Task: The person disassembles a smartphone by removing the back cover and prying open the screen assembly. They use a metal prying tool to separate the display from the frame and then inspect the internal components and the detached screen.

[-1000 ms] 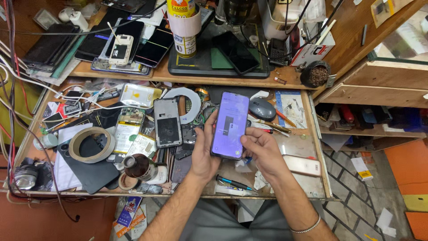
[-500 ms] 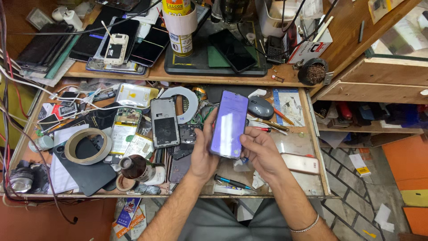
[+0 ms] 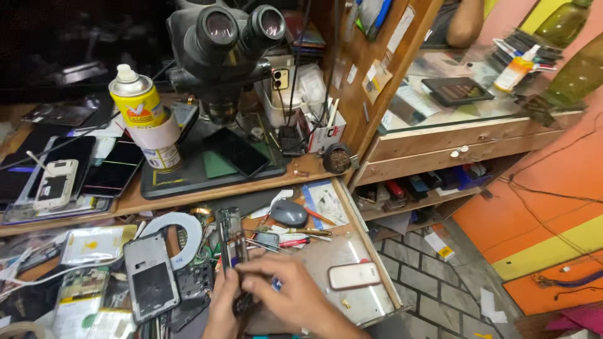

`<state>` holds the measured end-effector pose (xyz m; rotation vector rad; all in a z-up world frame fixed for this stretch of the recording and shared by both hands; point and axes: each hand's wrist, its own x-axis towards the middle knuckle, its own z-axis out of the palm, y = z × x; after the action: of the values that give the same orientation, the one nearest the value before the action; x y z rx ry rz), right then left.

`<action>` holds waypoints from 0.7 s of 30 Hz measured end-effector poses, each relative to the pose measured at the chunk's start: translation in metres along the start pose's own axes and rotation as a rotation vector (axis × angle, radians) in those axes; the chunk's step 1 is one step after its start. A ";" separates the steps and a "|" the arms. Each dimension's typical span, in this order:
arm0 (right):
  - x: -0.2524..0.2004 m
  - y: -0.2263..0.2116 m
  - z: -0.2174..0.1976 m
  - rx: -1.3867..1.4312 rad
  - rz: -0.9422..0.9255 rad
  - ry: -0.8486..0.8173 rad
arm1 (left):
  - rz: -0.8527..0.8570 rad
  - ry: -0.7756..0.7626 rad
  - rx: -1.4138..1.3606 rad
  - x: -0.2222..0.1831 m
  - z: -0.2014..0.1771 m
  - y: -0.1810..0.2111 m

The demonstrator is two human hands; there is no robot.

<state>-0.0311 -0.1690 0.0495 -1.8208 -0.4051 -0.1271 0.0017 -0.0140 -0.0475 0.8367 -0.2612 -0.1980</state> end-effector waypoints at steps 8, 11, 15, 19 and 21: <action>0.031 0.008 -0.018 -0.058 -0.096 0.370 | -0.272 -0.196 -0.373 -0.007 0.027 0.047; 0.027 0.009 -0.017 -0.119 -0.150 0.329 | -0.251 -0.165 -0.358 -0.009 0.033 0.052; 0.030 -0.005 -0.014 -0.098 -0.085 0.284 | -0.287 -0.174 -0.325 -0.012 0.031 0.049; 0.036 -0.025 -0.016 -0.251 -0.229 0.265 | -0.297 -0.225 -0.251 -0.015 0.024 0.040; 0.037 -0.032 -0.016 -0.304 -0.338 0.267 | -0.305 -0.221 -0.209 -0.014 0.019 0.036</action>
<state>-0.0049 -0.1691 0.0940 -1.9839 -0.5206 -0.6902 -0.0148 -0.0001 -0.0104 0.6434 -0.3134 -0.5954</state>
